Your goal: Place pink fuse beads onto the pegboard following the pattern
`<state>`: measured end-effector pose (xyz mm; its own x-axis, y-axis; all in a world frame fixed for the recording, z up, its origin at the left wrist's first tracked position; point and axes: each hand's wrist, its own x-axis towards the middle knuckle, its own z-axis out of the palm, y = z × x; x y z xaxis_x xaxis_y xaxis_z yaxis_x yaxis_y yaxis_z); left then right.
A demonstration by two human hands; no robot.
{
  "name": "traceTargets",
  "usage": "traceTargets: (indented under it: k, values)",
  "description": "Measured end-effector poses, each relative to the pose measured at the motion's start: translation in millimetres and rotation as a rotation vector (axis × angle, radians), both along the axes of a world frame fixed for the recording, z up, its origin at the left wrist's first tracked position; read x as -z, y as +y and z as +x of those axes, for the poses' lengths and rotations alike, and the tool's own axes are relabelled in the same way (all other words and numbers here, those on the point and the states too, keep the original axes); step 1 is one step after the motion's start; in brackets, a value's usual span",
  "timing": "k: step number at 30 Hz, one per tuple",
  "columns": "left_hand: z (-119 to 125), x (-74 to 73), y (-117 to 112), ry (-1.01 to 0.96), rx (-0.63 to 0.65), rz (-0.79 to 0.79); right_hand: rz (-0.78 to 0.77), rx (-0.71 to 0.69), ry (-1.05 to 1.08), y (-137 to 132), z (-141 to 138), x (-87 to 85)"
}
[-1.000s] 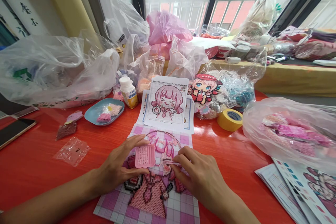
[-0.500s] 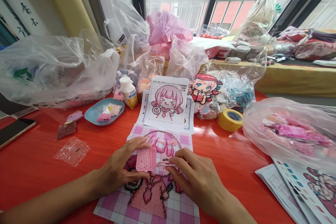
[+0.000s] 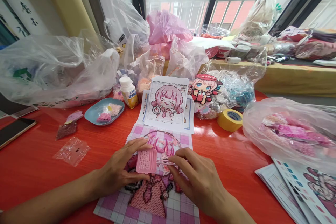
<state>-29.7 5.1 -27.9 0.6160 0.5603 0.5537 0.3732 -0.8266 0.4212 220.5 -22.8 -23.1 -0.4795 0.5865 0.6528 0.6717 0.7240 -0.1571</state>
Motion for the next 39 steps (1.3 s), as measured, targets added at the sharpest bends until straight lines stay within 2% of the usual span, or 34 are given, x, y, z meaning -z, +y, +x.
traceTargets:
  k: [7,22,33,39]
  values:
    - [1.7,-5.4,0.1,0.001,0.056,0.008,-0.058,-0.073,-0.012,-3.1,-5.5,1.8]
    - [1.7,-3.0,-0.6,0.000,0.061,0.004,-0.079,-0.088,-0.015,-2.9,-5.1,5.0]
    - [0.6,-2.4,-0.1,-0.011,-0.065,-0.008,-0.026,-0.007,0.018,0.3,1.2,-1.4]
    - [2.2,-4.3,-0.5,-0.016,-0.089,-0.006,-0.015,0.039,-0.008,3.4,2.2,-0.7]
